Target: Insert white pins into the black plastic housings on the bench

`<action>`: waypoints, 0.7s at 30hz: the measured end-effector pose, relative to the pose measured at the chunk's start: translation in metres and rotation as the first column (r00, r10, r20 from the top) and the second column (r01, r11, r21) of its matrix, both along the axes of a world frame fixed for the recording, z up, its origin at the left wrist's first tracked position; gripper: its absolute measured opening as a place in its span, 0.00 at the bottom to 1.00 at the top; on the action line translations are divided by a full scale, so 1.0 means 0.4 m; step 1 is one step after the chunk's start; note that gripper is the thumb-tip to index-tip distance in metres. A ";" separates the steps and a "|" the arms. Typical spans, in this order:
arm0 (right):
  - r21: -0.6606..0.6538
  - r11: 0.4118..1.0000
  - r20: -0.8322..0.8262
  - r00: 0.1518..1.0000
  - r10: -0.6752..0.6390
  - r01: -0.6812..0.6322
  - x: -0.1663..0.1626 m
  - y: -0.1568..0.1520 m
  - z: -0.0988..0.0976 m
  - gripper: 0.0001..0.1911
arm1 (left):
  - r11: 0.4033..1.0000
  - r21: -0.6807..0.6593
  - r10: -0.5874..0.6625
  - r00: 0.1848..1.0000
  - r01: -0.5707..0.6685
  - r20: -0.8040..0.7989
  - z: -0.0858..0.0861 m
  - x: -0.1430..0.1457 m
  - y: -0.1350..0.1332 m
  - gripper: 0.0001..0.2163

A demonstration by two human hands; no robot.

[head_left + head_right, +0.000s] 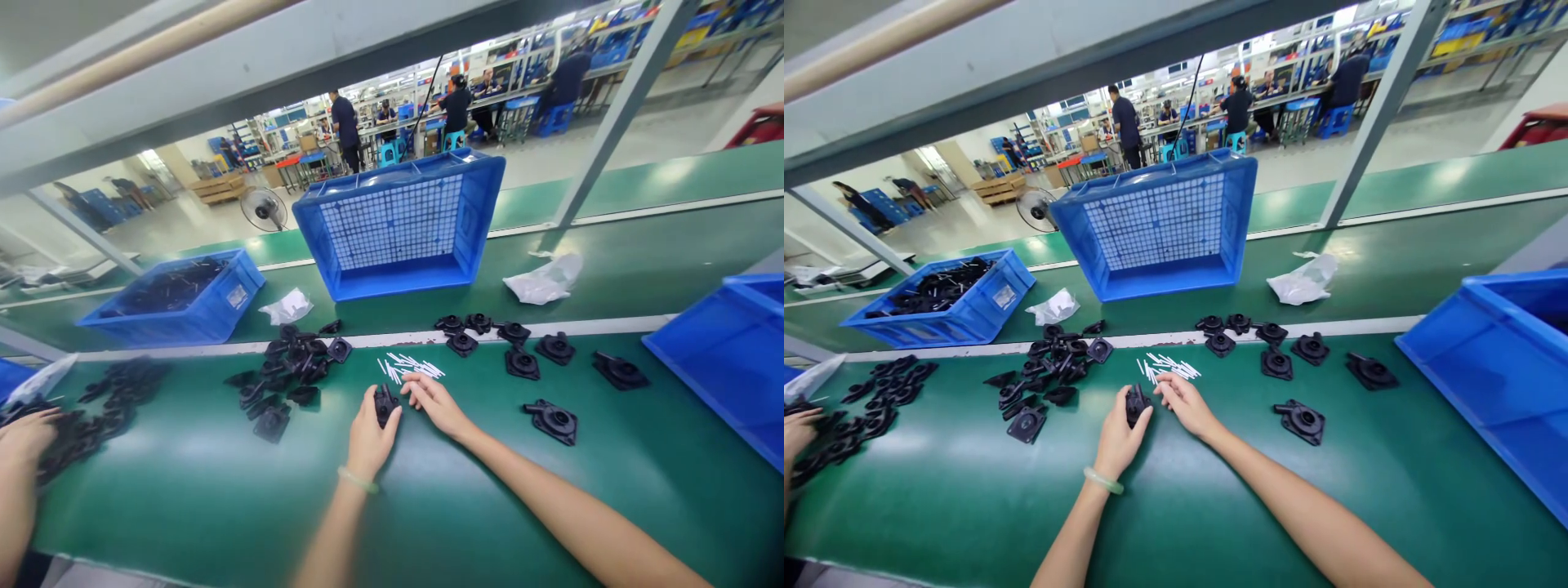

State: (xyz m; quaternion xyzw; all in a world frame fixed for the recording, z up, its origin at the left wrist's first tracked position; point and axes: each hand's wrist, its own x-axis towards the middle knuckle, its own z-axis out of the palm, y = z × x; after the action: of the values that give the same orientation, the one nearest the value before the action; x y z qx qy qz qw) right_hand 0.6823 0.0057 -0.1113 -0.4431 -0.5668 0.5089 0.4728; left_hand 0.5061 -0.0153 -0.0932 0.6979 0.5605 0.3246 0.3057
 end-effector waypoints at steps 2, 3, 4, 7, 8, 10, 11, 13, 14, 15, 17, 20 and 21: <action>0.012 1.000 0.030 0.999 0.010 -0.011 -0.001 -0.004 0.002 0.22 | 1.000 -0.025 -0.003 1.000 0.004 0.030 -0.004 0.002 0.002 0.23; 0.027 0.999 0.066 0.998 0.020 -0.022 -0.001 -0.008 0.005 0.21 | 1.000 -0.024 -0.009 0.999 0.011 0.052 -0.004 0.005 0.000 0.22; 0.048 0.998 0.116 0.993 0.035 -0.041 -0.001 -0.013 0.010 0.20 | 1.000 -0.021 -0.017 0.997 0.018 0.072 -0.002 0.010 -0.003 0.21; 0.124 0.984 0.283 0.955 0.092 -0.132 -0.001 -0.029 0.031 0.18 | 0.999 -0.019 -0.043 0.992 0.046 0.116 0.005 0.028 -0.020 0.21; 0.134 0.978 0.314 0.943 0.112 -0.161 -0.001 -0.033 0.036 0.17 | 0.998 -0.028 -0.053 0.990 0.057 0.127 0.007 0.034 -0.026 0.22; 0.130 0.971 0.313 0.938 0.151 -0.200 -0.002 -0.036 0.042 0.17 | 0.995 -0.049 -0.076 0.987 0.084 0.141 0.009 0.041 -0.034 0.23; 0.108 0.974 0.269 0.949 0.166 -0.201 -0.004 -0.035 0.042 0.18 | 0.993 -0.056 -0.097 0.985 0.106 0.144 0.009 0.041 -0.036 0.24; 0.043 0.983 0.132 0.976 0.174 -0.181 -0.009 -0.029 0.036 0.21 | 0.985 -0.037 -0.159 0.975 0.167 0.152 0.009 0.032 -0.035 0.27; 0.011 0.986 0.068 0.984 0.166 -0.167 -0.013 -0.026 0.032 0.23 | 0.982 -0.006 -0.185 0.970 0.188 0.161 0.010 0.023 -0.034 0.27; -0.015 0.988 0.023 0.987 0.156 -0.156 -0.016 -0.025 0.030 0.25 | 0.982 0.039 -0.188 0.967 0.184 0.170 0.012 0.012 -0.032 0.27; -0.035 0.989 0.018 0.990 0.142 -0.141 -0.021 -0.030 0.034 0.28 | 0.988 0.138 -0.093 0.979 0.069 0.180 0.025 -0.011 -0.029 0.25; 0.003 0.994 0.146 0.983 0.112 -0.114 -0.020 -0.050 0.070 0.27 | 0.919 0.221 0.310 0.945 -0.326 0.108 0.068 -0.032 -0.006 0.17; 0.020 0.992 0.220 0.968 0.117 -0.125 -0.016 -0.057 0.089 0.25 | 0.914 0.233 0.315 0.942 -0.333 0.112 0.088 -0.028 0.009 0.15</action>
State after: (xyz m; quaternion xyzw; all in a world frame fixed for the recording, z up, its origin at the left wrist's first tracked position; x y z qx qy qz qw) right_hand 0.6759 -0.0170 -0.0757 -0.4529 -0.6497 0.4754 0.3831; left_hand 0.4949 -0.0118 -0.0582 0.6159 0.6119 0.4632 0.1776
